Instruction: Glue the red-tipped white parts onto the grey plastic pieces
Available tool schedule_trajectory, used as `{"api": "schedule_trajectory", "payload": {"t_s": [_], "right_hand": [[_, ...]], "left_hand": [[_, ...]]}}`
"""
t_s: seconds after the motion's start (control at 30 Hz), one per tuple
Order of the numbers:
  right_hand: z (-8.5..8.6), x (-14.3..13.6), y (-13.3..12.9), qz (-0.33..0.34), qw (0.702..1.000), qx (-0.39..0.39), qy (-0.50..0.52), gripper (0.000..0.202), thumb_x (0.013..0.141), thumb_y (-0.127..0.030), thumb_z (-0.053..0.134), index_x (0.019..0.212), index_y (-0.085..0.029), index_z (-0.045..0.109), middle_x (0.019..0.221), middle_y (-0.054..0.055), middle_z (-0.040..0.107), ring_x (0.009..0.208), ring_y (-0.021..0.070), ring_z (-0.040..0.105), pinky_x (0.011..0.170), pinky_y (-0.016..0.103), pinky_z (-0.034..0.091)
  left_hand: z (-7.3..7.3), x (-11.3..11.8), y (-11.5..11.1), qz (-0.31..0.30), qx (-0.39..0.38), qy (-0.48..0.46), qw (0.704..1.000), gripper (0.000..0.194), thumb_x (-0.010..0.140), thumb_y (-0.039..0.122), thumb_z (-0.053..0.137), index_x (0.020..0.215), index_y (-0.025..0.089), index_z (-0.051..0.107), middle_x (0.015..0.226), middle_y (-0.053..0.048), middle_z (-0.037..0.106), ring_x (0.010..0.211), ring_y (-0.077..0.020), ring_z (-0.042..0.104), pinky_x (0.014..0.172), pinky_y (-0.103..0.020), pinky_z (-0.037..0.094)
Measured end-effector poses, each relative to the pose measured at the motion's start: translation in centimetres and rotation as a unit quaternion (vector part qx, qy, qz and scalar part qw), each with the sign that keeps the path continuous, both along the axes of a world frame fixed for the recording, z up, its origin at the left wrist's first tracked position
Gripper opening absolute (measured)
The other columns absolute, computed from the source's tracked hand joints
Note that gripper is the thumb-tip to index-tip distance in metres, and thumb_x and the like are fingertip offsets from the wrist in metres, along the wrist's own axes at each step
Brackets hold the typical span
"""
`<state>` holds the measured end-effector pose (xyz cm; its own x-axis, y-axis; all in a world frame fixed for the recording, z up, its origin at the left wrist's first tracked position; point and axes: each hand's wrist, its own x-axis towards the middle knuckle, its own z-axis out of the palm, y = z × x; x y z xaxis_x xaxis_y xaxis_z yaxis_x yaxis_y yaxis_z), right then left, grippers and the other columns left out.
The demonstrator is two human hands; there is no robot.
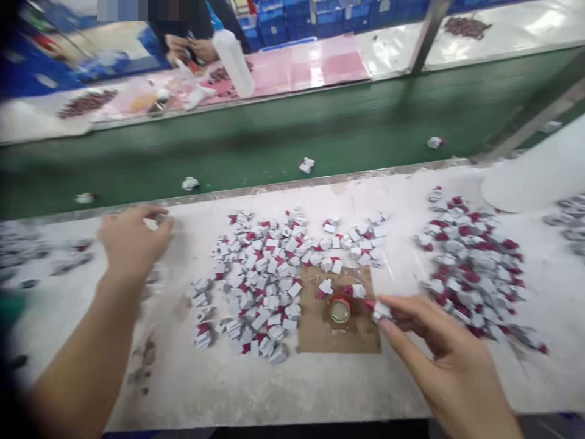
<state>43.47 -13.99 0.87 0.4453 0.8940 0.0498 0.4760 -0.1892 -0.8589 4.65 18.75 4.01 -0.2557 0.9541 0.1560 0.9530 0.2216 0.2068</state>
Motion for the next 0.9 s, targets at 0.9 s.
{"api": "schedule_trajectory", "payload": {"t_s": [0.9], "right_hand": [[2.3,-3.6,2.2,0.083,0.996,0.023,0.002,0.021,0.109,-0.021,0.079,0.123,-0.031,0.092,0.096,0.004,0.082,0.083,0.0234,0.080,0.072,0.037,0.068]], "left_hand": [[-2.1,0.1,-6.0,-0.060,-0.030,-0.217,0.974,0.023,0.072,0.035,0.088,0.091,0.036,0.074,0.087,0.005,0.076,0.096,-0.0319,0.079,0.108,-0.064,0.070]]}}
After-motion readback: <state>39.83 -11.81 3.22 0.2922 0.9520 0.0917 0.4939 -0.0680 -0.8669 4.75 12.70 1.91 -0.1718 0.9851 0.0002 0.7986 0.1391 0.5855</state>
